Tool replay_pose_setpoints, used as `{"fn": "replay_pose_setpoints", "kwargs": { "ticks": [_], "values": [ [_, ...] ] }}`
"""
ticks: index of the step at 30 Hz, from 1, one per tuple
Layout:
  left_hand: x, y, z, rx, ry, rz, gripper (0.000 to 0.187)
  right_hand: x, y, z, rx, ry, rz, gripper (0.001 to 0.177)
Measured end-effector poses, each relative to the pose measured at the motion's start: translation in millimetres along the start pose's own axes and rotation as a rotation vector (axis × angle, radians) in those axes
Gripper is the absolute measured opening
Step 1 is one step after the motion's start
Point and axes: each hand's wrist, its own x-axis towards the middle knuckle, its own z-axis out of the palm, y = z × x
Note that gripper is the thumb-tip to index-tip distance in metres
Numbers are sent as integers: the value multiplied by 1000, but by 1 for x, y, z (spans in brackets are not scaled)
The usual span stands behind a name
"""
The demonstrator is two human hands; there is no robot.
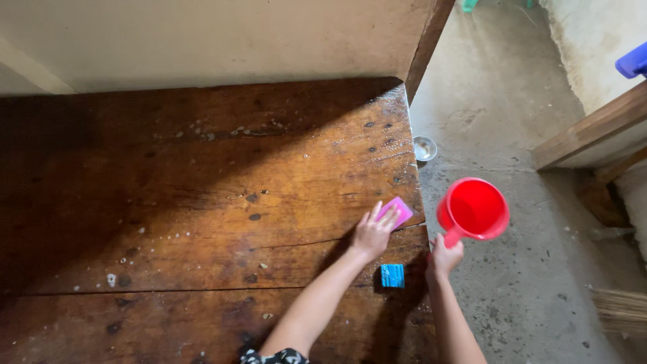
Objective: The person cleans a wooden table using a pink scrubbing sponge and a red plastic cup. They repeatedly pour water from the cup onto the table surface and scrub the wood with the sponge, moving across the table to cover different areas.
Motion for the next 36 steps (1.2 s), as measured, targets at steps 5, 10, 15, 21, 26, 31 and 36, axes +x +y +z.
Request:
{"fn": "replay_pose_setpoints", "kwargs": {
  "ticks": [5, 10, 15, 21, 26, 31, 36],
  "values": [
    [3, -120, -80, -697, 270, -955, 26, 21, 8, 37, -509, 22, -164, 32],
    [-20, -206, -112, 100, 605, -883, 35, 24, 19, 39, -700, 33, -121, 36],
    [31, -133, 17, -104, 485, -699, 34, 26, 27, 38, -761, 33, -90, 40],
    [77, 36, 80, -227, -285, -197, 46, 21, 15, 40, -819, 60, -24, 41],
    [76, -24, 65, -150, 17, -139, 41, 13, 0, 42, -811, 41, -10, 42],
    [57, -190, 28, -149, 291, -667, 36, 13, -7, 46, -848, 39, 31, 44],
    [89, -239, 12, -95, 574, -898, 35, 11, -7, 48, -863, 38, 5, 46]
  ]
}}
